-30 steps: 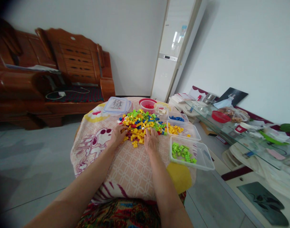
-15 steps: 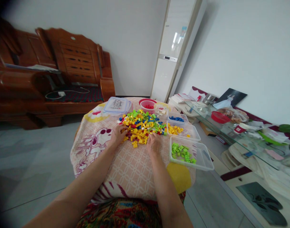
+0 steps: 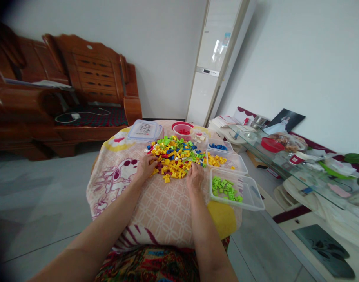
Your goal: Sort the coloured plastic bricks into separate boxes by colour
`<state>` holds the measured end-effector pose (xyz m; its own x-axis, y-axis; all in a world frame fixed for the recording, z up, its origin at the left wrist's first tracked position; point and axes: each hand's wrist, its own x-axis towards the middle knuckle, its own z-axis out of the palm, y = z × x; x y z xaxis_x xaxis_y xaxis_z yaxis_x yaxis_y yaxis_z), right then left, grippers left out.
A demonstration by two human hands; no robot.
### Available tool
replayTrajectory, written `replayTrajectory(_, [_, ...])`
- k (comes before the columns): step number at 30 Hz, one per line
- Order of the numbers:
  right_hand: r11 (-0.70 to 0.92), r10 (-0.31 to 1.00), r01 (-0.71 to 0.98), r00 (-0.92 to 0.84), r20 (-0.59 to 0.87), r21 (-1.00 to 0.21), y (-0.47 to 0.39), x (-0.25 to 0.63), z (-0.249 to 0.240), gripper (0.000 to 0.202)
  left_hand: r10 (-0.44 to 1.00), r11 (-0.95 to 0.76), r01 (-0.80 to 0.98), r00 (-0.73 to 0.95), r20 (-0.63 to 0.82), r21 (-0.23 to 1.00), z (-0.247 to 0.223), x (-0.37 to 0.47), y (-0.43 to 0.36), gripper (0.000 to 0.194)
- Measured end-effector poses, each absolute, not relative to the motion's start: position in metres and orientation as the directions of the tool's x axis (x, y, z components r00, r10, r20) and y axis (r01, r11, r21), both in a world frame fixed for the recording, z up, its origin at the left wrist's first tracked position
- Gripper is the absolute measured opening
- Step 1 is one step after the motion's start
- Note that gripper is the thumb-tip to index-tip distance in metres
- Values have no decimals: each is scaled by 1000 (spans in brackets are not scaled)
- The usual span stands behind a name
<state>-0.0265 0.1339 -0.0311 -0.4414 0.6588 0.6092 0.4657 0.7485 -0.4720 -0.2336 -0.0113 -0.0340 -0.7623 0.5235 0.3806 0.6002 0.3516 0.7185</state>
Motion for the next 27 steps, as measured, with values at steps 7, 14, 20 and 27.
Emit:
replayTrajectory(7, [789, 614, 404, -549, 567, -463, 130, -28, -33, 39, 534, 355, 616, -751, 389, 703, -34, -234, -12, 26])
replayTrajectory(14, [791, 610, 329, -492, 621, -516, 133, -31, -40, 34, 528, 349, 614, -753, 392, 708, -33, -234, -13, 27])
replayTrajectory(20, [785, 617, 319, -481, 623, -531, 134, -31, -37, 34, 530, 352, 616, -752, 392, 705, -33, -234, -12, 27])
replayTrajectory(27, [776, 630, 431, -555, 543, -460, 127, -30, -29, 30, 529, 347, 605, -757, 383, 716, -33, -235, -13, 28])
